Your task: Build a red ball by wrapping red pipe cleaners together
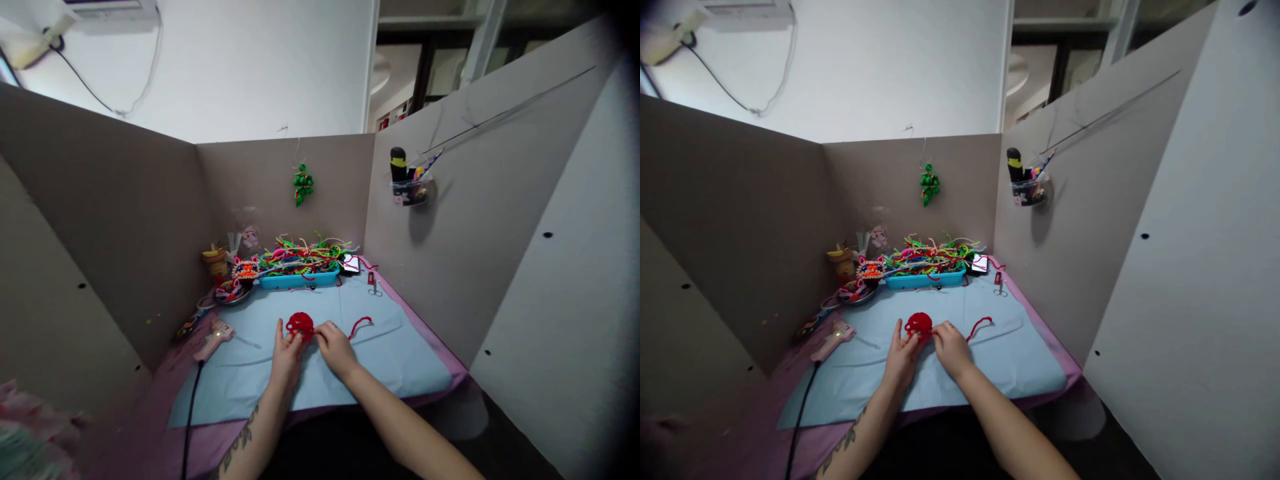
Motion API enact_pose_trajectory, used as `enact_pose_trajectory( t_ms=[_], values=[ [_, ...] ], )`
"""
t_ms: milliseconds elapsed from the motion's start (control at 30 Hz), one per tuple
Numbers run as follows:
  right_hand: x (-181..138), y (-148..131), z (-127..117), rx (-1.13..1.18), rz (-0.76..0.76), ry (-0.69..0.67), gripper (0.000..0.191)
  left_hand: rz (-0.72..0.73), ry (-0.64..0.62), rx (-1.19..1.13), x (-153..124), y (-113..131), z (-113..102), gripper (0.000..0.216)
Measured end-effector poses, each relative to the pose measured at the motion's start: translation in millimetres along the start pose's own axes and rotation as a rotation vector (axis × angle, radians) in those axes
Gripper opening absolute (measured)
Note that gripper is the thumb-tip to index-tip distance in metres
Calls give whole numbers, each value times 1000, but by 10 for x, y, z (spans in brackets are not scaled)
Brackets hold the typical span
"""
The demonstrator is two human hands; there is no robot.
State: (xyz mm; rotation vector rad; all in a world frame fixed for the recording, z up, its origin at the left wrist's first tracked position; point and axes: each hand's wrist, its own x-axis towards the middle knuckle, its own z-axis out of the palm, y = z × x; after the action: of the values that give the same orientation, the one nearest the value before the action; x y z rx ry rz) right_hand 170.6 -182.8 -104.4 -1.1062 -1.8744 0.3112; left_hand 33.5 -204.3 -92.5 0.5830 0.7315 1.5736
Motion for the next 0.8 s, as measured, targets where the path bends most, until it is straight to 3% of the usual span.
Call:
enact_pose_trajectory(
  t_ms=[333,800],
  values=[
    [25,19,31,108,13,27,19,19,42,120,3,-65,-15,83],
    [23,6,16,106,15,13,20,26,29,172,-14,-40,17,91]
  ],
)
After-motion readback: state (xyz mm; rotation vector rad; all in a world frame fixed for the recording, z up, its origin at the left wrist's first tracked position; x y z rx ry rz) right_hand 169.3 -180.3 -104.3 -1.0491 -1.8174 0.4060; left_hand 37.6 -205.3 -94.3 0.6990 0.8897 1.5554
